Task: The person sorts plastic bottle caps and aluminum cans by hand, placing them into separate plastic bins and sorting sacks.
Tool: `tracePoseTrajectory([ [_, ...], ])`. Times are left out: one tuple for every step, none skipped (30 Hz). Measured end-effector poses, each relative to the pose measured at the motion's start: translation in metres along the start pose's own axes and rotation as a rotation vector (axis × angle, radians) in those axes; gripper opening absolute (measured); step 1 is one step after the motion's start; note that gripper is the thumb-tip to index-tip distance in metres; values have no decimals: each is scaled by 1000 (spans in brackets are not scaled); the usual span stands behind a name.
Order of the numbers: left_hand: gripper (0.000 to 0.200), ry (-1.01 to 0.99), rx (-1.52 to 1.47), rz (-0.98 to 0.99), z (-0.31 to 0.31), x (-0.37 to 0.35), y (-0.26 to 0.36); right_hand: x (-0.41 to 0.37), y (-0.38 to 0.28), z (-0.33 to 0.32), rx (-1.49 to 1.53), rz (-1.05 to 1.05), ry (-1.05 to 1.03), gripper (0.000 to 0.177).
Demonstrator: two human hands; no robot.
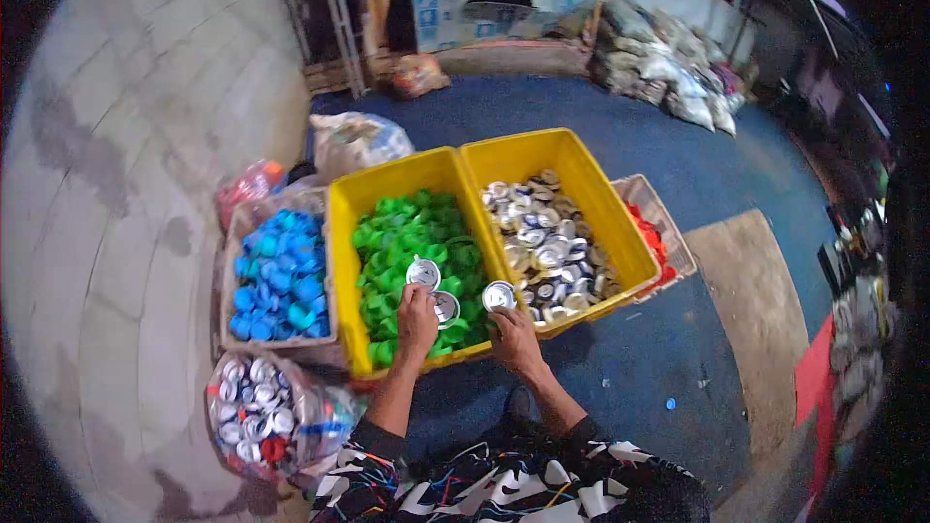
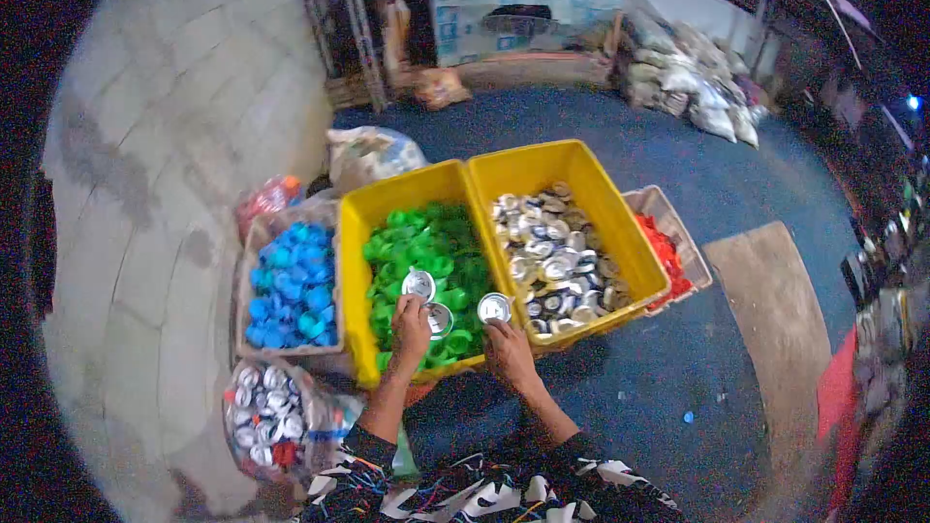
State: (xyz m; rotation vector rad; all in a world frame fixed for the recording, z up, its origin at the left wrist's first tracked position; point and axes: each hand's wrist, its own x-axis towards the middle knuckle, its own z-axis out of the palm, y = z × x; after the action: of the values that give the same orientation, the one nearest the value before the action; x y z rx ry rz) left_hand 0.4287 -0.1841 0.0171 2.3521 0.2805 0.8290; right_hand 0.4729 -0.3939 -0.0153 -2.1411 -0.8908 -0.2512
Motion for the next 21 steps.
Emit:
tracePoseTrajectory([
  [15,-50,-16,13,21,10,13,-2,16,-16,-32,43,9,31],
  [15,-98,-29,23,43,19,27,-5,31,-33,-59,84,16,32],
  [16,-145,-38,32,64,28,40,-9,48,-47,-84,124,21,32],
  [17,-202,-64,57,90,34,44,-14,70,-53,-113,160,38,34],
  [16,-239,-31,113,115,35,50,-21,89,-60,-133,199,50,34],
  [15,-276,-30,137,136,38,56,-25,100,-71,-151,237,60,34],
  [15,-312,-29,162,156,43,62,-28,112,-80,-168,274,69,34],
  [15,-349,-20,159,173,48,66,-28,125,-86,-180,307,74,36],
  [15,-386,-11,153,186,55,75,-23,135,-93,-183,313,79,35],
  [15,-422,-3,142,197,60,82,-17,143,-100,-186,317,80,35],
  [15,-441,7,183,212,69,84,-12,153,-107,-190,320,80,34],
  [15,-459,16,221,229,80,82,-8,172,-107,-157,320,62,34],
  [15,-476,27,257,238,93,88,4,179,-113,-180,324,41,34],
  [15,-456,-4,249,248,109,94,23,188,-117,-203,325,20,34],
  [15,-456,-26,269,251,131,105,45,196,-123,-227,324,-2,34],
  [17,-415,106,324,268,153,101,71,210,-123,-211,309,32,35],
  [26,-383,169,388,270,176,110,95,226,-123,-196,296,66,36],
  [35,-360,247,352,275,194,111,117,236,-128,-186,266,89,36],
  [44,-335,325,315,278,209,111,136,244,-132,-176,235,112,36],
  [43,-316,338,214,279,219,110,150,249,-135,-140,233,153,35],
  [43,-295,352,110,274,226,113,162,248,-138,-103,230,192,35],
])
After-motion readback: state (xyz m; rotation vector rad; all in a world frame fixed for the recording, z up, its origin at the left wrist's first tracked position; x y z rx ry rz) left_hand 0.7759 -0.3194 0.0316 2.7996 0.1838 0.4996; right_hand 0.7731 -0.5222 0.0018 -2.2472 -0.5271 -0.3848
